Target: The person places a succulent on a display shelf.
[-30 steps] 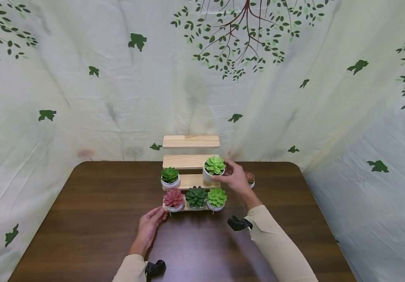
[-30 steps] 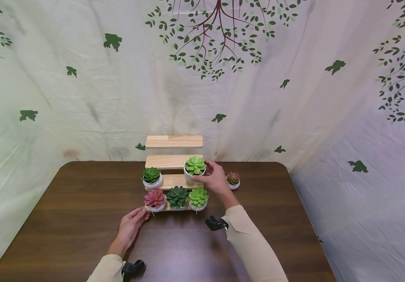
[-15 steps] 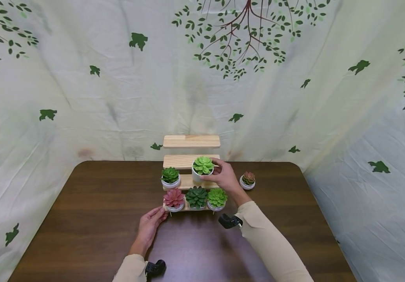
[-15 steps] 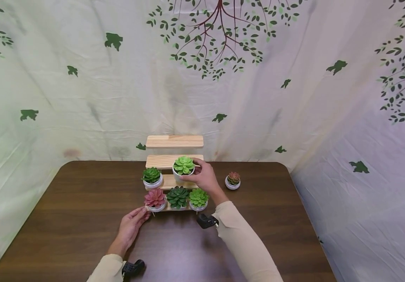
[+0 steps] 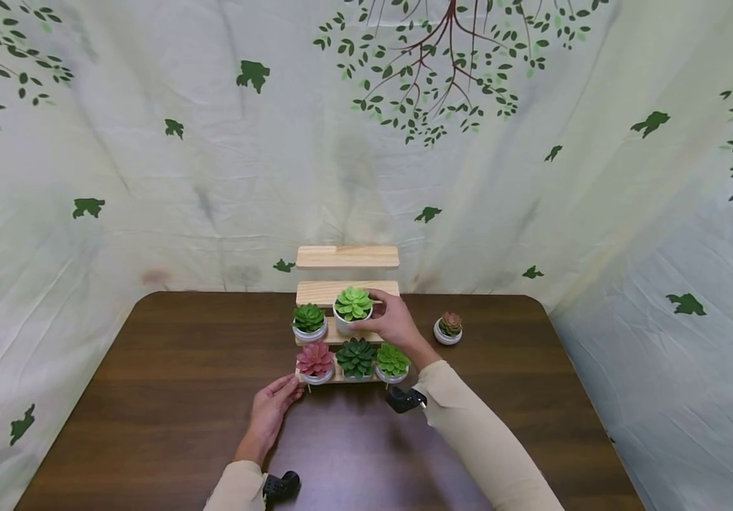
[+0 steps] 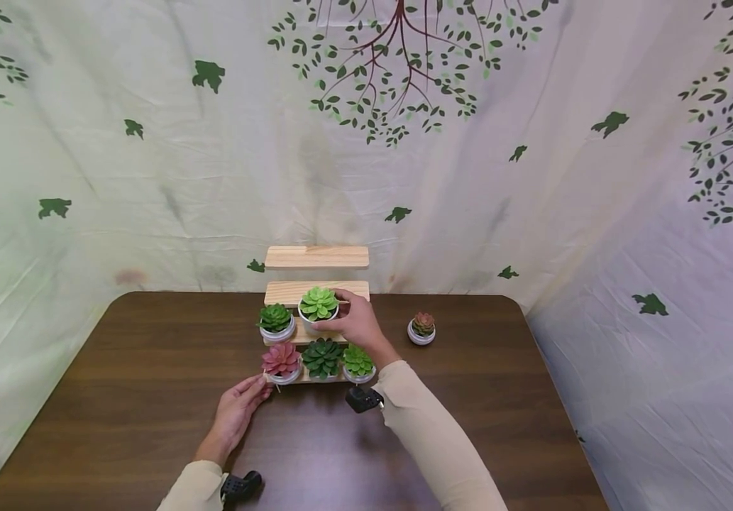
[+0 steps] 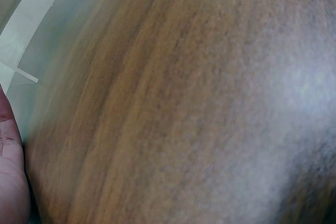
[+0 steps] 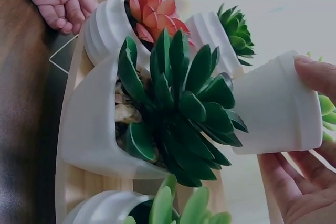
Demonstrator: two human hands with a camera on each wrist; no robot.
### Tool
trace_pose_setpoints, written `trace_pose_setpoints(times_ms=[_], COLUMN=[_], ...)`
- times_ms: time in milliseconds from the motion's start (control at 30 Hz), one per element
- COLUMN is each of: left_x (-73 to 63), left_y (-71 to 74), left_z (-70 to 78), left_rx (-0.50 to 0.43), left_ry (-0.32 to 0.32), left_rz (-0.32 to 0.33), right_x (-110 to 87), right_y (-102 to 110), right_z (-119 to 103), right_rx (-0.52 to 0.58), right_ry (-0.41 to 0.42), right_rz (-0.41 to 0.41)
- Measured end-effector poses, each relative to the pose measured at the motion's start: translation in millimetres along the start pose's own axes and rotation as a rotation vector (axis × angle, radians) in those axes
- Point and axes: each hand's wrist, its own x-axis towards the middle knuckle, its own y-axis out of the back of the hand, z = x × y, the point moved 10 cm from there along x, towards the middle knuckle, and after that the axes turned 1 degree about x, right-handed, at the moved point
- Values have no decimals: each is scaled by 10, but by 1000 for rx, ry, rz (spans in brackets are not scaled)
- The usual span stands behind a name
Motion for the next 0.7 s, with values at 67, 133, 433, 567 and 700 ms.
trace_pose_setpoints(times_ms=[67,133,433,567,700], left_x=[-2,-1,12,9,6], left_y=[4,6,-12,-29,-16], left_z=[-3,-1,8,15,19], left_rx=[1,5,-8,-19,-25], left_ry=[4,3,8,2,-3], left_rz=[2,1,2,-12,-14], right_x=[7,32,86,83,89], right_y=[-20,-35,-77,-81,-104], right_z=[11,56,121,99,106], right_rx=[-2,-9,-52,-100,-132], right_ry=[-5,-5,2,7,6], right_rz=[3,10,9,13,8])
